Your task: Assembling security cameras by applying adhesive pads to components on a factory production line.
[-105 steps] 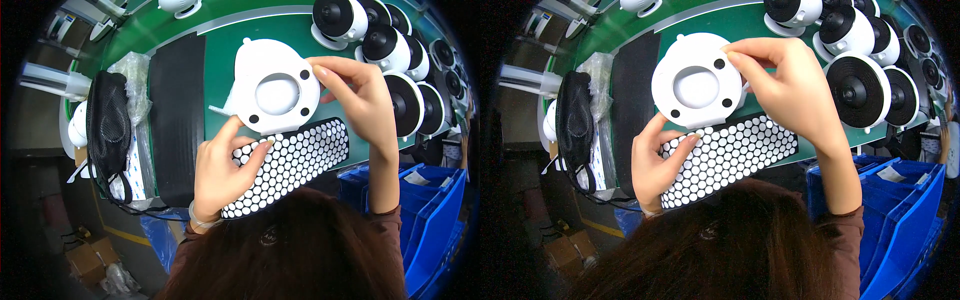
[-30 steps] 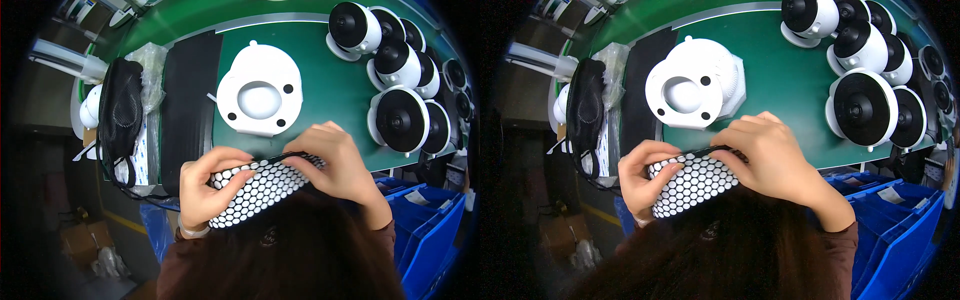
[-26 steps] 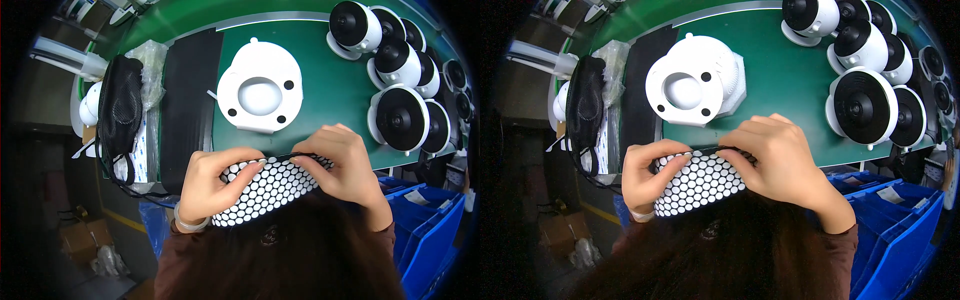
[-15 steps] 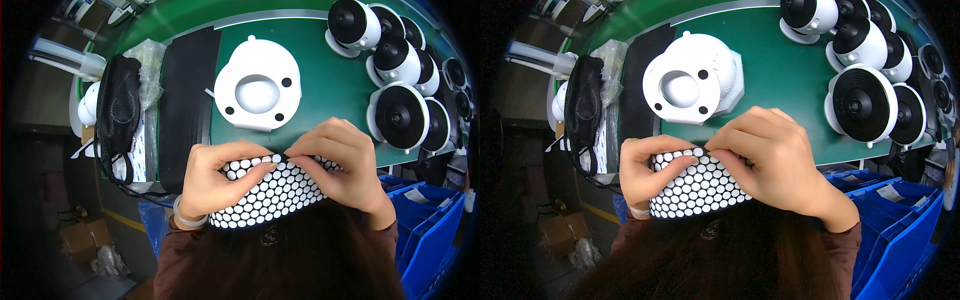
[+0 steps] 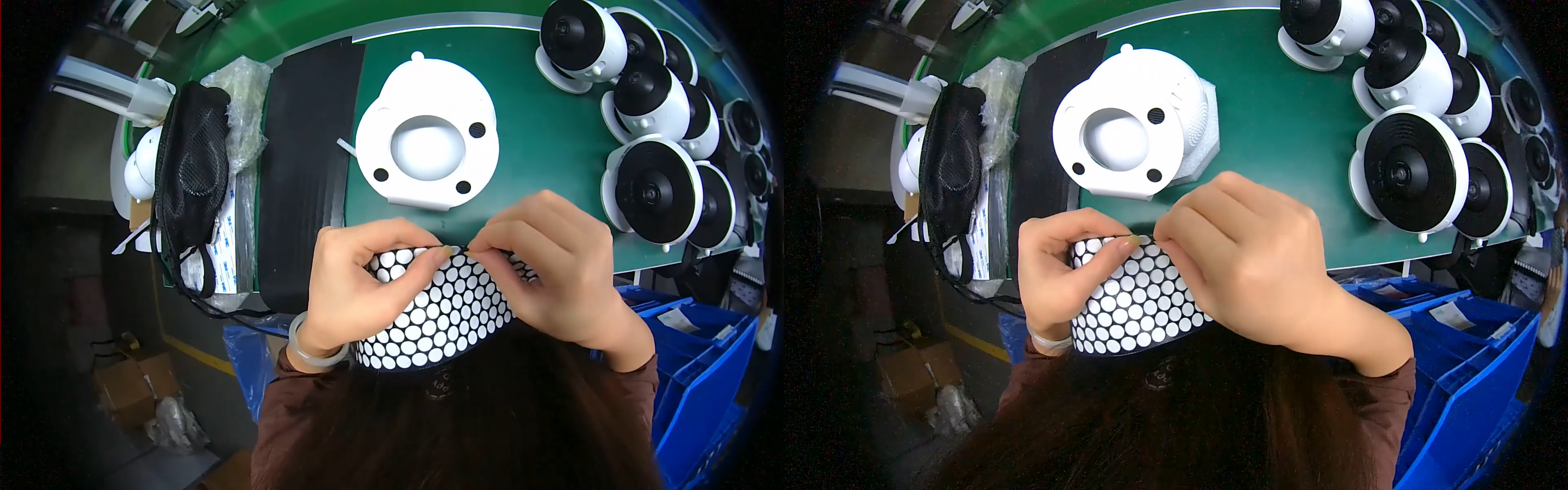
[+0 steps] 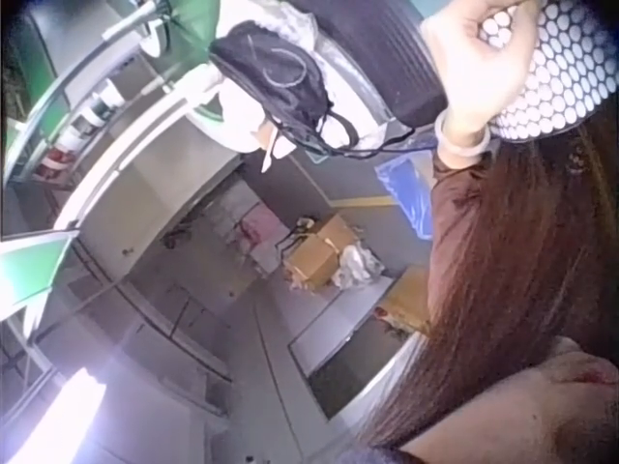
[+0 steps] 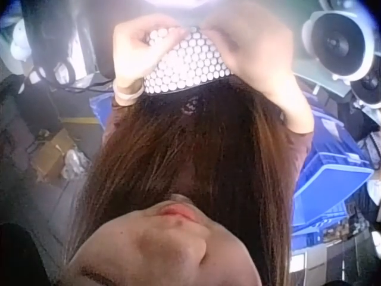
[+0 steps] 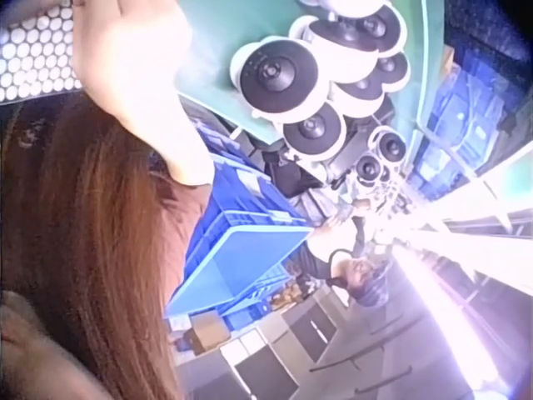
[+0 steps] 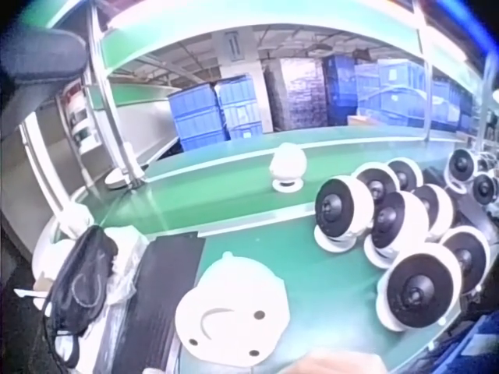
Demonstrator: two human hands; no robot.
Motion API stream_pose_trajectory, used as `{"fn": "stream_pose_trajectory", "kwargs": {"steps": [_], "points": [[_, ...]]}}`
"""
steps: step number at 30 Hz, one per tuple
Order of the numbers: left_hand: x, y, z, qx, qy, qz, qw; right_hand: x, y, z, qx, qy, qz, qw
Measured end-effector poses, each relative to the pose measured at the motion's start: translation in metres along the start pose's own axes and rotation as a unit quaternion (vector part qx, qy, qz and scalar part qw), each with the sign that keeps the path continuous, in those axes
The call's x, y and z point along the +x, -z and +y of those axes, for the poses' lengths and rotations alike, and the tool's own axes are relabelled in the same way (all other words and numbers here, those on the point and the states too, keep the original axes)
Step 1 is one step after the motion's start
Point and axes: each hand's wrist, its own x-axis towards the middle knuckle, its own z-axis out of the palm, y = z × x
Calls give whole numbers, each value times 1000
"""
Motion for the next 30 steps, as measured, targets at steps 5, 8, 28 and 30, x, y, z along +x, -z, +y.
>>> {"fn": "stream_pose_trajectory", "kwargs": {"steps": [5,8,28,30], "points": [[1,3,0,-49,32,12,998,-4,-10,2,-8,42,56,997],[-1,2,2,-23,15,22,999,1,-3,0,34,-10,28,999],[1,4,2,-85,19,36,996,3,-9,0,5,16,24,1000],[1,5,3,-67,12,36,997,3,-8,1,-3,26,33,999]]}}
